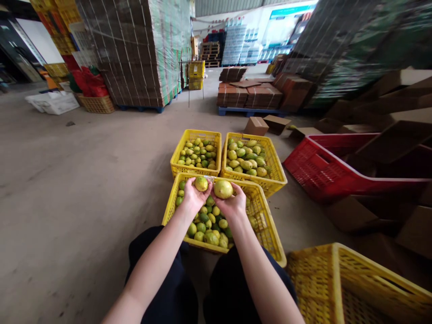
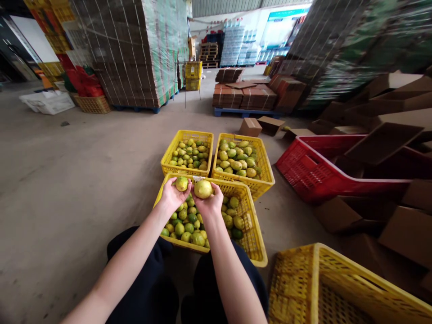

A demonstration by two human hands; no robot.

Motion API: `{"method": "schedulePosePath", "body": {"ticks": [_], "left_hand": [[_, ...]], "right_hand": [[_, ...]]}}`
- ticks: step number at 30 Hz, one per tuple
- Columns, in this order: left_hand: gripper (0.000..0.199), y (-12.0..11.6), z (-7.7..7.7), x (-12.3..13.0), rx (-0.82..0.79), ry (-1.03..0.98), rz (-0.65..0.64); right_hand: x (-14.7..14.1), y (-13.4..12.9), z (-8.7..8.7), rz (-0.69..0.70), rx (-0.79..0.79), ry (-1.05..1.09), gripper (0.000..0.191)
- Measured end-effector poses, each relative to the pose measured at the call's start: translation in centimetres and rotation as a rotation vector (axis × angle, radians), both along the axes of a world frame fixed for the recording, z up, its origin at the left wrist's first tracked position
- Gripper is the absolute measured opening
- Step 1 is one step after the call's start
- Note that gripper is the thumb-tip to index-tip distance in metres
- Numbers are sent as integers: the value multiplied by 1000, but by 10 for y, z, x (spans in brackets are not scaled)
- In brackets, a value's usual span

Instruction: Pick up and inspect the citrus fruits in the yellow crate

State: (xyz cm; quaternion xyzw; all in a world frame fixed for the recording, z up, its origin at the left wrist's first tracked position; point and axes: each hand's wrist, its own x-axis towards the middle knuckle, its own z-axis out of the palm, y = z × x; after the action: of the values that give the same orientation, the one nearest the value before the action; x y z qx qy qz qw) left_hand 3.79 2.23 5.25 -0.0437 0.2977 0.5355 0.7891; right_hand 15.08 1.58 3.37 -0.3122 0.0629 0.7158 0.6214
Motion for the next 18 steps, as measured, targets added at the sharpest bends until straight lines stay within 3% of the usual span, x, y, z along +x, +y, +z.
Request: {"method": "schedulePosePath", "body": {"ticks": [6,12,18], "left_hand": [[19,6,-2,0,109,72,-40],[11,10,-2,2,396,375,-16],[20,13,-5,5,445,400,-2]], "right_hand": [[2,4,-2,21,34,-26,18],[5,9,3,72,142,-53,17],[9,14,0,49,126,-87,12]]}}
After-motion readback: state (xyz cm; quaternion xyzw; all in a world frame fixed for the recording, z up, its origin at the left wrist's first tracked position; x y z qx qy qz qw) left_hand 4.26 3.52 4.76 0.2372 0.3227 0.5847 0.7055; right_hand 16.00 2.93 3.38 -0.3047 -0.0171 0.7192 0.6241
